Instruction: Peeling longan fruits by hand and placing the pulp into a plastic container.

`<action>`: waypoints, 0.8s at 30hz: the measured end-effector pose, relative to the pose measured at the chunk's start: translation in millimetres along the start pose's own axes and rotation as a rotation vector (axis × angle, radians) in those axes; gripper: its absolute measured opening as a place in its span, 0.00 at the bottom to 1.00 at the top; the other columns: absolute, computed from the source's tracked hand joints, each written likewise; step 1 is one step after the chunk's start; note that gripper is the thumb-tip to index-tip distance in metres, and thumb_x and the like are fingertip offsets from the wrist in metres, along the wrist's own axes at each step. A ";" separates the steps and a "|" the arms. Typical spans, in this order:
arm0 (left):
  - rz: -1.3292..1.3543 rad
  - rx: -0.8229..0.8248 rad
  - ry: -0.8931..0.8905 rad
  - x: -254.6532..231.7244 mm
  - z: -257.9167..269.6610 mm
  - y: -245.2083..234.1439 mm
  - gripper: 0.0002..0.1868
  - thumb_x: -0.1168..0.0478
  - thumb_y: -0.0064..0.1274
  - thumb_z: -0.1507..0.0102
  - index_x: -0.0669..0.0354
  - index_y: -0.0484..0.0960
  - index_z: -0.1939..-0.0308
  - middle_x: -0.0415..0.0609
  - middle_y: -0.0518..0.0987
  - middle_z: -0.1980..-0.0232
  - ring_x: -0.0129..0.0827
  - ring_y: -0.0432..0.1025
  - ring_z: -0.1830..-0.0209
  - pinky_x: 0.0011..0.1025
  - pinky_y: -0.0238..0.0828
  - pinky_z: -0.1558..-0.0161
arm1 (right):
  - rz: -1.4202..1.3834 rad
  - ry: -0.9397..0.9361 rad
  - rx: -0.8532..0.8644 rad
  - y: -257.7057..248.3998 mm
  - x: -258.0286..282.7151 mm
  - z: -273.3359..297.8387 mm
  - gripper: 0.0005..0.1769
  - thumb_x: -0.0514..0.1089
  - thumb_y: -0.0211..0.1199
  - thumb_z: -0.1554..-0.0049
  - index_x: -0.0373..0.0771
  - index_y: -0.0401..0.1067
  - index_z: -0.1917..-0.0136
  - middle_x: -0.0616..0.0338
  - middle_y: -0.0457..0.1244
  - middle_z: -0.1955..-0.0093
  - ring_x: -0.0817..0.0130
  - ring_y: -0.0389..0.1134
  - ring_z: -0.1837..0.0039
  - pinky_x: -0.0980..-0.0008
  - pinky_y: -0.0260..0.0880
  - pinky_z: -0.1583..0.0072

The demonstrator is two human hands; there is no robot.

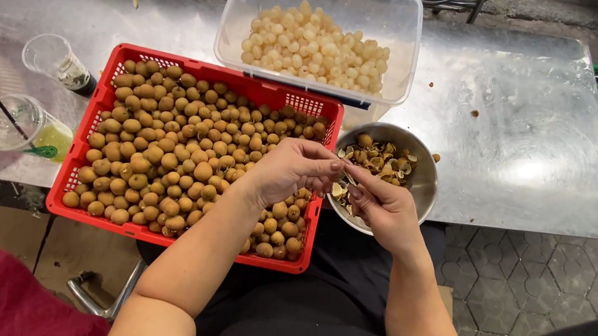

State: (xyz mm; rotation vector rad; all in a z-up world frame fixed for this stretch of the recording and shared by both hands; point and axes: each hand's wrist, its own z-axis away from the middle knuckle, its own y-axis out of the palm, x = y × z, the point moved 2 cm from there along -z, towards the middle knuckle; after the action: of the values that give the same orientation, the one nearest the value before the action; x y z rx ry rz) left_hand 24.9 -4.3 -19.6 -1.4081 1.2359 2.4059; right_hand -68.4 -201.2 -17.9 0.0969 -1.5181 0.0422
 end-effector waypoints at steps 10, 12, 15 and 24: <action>-0.077 0.001 0.095 -15.9 11.3 11.6 0.16 0.72 0.64 0.42 0.70 0.84 0.49 0.54 0.86 0.58 0.33 0.81 0.60 0.29 0.81 0.55 | 0.266 -0.215 -0.283 -8.9 4.4 -13.1 0.20 0.34 0.58 0.34 0.38 0.71 0.29 0.65 0.67 0.59 0.83 0.61 0.61 0.82 0.60 0.60; 0.038 -0.008 0.141 -10.0 5.8 8.7 0.17 0.71 0.62 0.41 0.68 0.84 0.47 0.54 0.86 0.56 0.34 0.82 0.58 0.30 0.82 0.52 | 0.612 -0.305 -0.332 -6.8 10.7 -11.8 0.21 0.34 0.58 0.33 0.37 0.70 0.27 0.64 0.68 0.59 0.84 0.64 0.60 0.83 0.63 0.57; 0.193 -0.006 0.216 4.4 -2.1 5.1 0.16 0.70 0.61 0.38 0.68 0.84 0.46 0.54 0.85 0.53 0.36 0.81 0.55 0.32 0.80 0.50 | 0.496 -0.236 -0.271 3.4 19.4 -8.7 0.24 0.38 0.62 0.35 0.39 0.67 0.26 0.62 0.67 0.66 0.85 0.63 0.65 0.84 0.64 0.60; 0.003 -0.156 0.441 4.0 3.0 13.5 0.13 0.75 0.61 0.38 0.70 0.85 0.49 0.52 0.84 0.50 0.33 0.79 0.50 0.31 0.79 0.44 | -0.354 0.081 -0.141 29.9 20.2 -15.5 0.20 0.36 0.59 0.35 0.37 0.73 0.30 0.58 0.64 0.64 0.79 0.55 0.70 0.79 0.52 0.68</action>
State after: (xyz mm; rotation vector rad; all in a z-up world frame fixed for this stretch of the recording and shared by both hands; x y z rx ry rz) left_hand 14.5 -12.4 -13.8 -2.0667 1.1384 2.3112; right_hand -54.6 -170.7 2.6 0.2469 -1.4004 -0.3396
